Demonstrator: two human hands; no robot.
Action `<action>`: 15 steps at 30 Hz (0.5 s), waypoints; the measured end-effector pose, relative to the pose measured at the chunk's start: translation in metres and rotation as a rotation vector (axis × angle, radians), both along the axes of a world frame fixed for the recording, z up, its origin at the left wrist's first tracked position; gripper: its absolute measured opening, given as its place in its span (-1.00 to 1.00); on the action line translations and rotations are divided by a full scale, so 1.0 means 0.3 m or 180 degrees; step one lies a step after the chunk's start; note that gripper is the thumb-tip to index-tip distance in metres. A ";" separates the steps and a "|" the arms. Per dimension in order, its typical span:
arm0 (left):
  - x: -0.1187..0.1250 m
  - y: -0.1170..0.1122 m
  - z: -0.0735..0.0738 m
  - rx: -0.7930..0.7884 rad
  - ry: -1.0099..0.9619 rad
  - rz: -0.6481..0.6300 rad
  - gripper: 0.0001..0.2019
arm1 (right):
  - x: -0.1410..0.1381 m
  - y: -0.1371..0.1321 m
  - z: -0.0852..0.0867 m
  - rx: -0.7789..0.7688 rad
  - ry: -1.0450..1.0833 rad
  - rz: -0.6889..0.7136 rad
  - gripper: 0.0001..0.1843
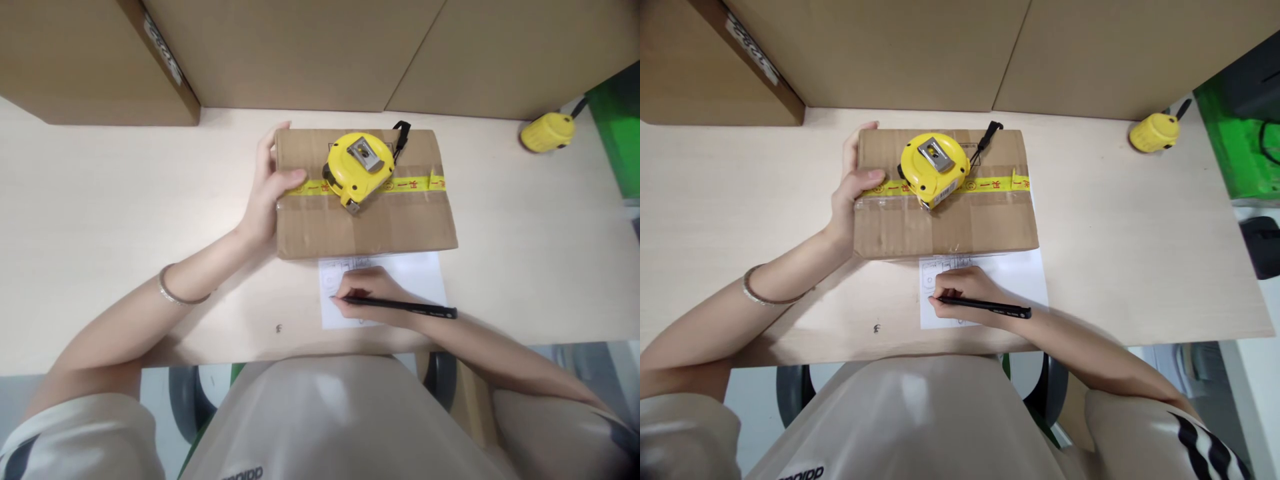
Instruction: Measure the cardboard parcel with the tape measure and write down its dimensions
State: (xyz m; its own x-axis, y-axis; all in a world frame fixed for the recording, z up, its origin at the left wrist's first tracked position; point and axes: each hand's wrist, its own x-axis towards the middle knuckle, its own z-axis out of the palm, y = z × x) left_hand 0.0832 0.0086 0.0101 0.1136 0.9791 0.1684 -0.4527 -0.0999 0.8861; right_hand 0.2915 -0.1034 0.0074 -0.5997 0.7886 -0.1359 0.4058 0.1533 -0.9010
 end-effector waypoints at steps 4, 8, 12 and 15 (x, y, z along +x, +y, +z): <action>-0.005 0.009 -0.011 0.0019 -0.0014 -0.0046 -0.49 | 0.007 0.003 -0.003 0.0181 0.0086 0.0012 -0.77; -0.012 0.021 -0.021 -0.0036 -0.0073 -0.0105 -0.46 | 0.011 0.007 -0.013 0.0414 0.0209 0.0050 -0.77; -0.015 0.020 -0.024 0.0064 -0.0072 -0.0212 -0.47 | 0.015 0.011 -0.021 0.0508 0.0310 0.0175 -0.73; -0.010 0.011 -0.013 0.0032 -0.0023 -0.0123 -0.49 | 0.025 0.013 -0.021 0.0451 0.0345 0.0316 -0.69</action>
